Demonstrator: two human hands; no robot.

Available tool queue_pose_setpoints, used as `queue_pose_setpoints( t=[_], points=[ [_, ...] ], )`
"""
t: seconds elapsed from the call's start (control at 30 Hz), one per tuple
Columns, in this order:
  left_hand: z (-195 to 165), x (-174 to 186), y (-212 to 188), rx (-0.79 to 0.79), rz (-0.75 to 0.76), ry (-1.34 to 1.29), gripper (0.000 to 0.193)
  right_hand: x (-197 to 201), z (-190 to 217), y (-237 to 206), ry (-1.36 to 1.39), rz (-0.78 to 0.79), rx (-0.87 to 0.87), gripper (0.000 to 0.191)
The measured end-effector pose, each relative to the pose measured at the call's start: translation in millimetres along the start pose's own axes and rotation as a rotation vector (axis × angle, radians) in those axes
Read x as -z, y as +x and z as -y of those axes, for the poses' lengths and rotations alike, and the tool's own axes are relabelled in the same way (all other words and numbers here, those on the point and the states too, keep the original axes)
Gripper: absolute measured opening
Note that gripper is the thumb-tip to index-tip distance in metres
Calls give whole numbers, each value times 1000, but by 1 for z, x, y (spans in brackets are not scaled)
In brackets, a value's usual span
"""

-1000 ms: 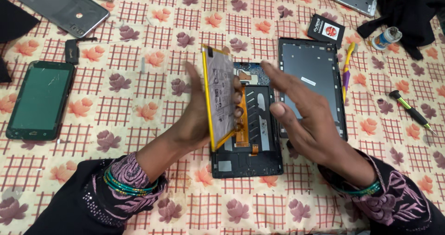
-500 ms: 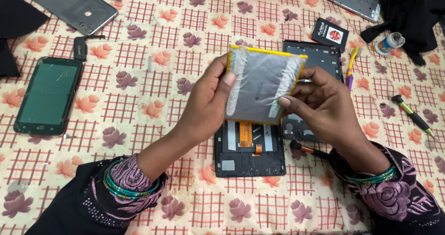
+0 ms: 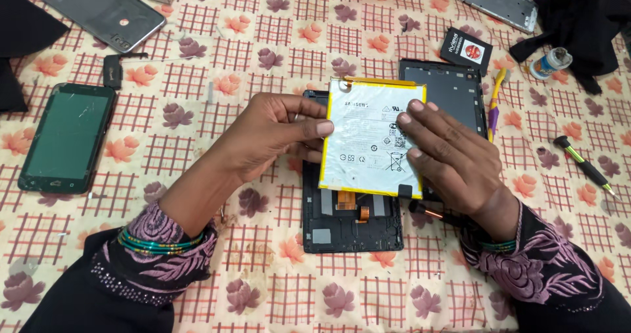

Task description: The person works on an opened Samsung tablet at a repair bench, using a screwdriver to pry and disconnect the battery connector, lifting the battery out of the chassis. They then use a toothbrush to brush the empty battery compartment and internal frame, and handle the back cover and other phone parts on the table.

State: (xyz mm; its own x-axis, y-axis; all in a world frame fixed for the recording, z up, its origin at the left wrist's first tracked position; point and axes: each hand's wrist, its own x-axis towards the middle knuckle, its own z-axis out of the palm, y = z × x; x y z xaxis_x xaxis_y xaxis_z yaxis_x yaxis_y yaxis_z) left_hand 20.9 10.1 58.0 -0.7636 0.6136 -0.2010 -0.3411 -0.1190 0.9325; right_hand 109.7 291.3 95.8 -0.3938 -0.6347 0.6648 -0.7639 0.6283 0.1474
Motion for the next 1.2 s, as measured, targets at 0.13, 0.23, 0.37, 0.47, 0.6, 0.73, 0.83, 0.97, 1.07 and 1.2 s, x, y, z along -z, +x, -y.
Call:
queue_pose_setpoints(
  t=[0.13, 0.23, 0.37, 0.47, 0.6, 0.73, 0.83, 0.97, 1.07, 1.2],
  points=[
    [0, 2, 2, -68, 14, 0, 27, -2, 1, 2, 29, 23, -28, 17],
    [2, 5, 3, -87, -3, 6, 25, -7, -2, 4, 105, -7, -9, 19],
    [1, 11, 4, -109, -86, -2, 22, -8, -1, 5, 363, -1, -377, 20],
    [-1, 12, 4, -130, -75, -14, 20, -2, -4, 6, 759, 18, -501, 52],
    [3, 5, 2, -114, -51, -7, 18, -4, -9, 3, 965, 83, -666, 75],
    [6, -1, 2, -28, -94, 102, 19, -14, -15, -4, 844, 222, -1198, 64],
    [7, -4, 3, 33, -131, 210, 21, -21, -17, -8, 1058, 200, -1276, 63],
    [7, -8, 4, 51, -154, 376, 18, -27, -13, -8, 1113, 222, -1242, 72],
    [4, -9, 2, 85, -173, 477, 15, -31, -9, -4, 1058, 281, -1225, 68],
    [-1, -13, -3, 108, -173, 585, 15, -30, -7, 0, 1015, 350, -1279, 65]
  ],
)
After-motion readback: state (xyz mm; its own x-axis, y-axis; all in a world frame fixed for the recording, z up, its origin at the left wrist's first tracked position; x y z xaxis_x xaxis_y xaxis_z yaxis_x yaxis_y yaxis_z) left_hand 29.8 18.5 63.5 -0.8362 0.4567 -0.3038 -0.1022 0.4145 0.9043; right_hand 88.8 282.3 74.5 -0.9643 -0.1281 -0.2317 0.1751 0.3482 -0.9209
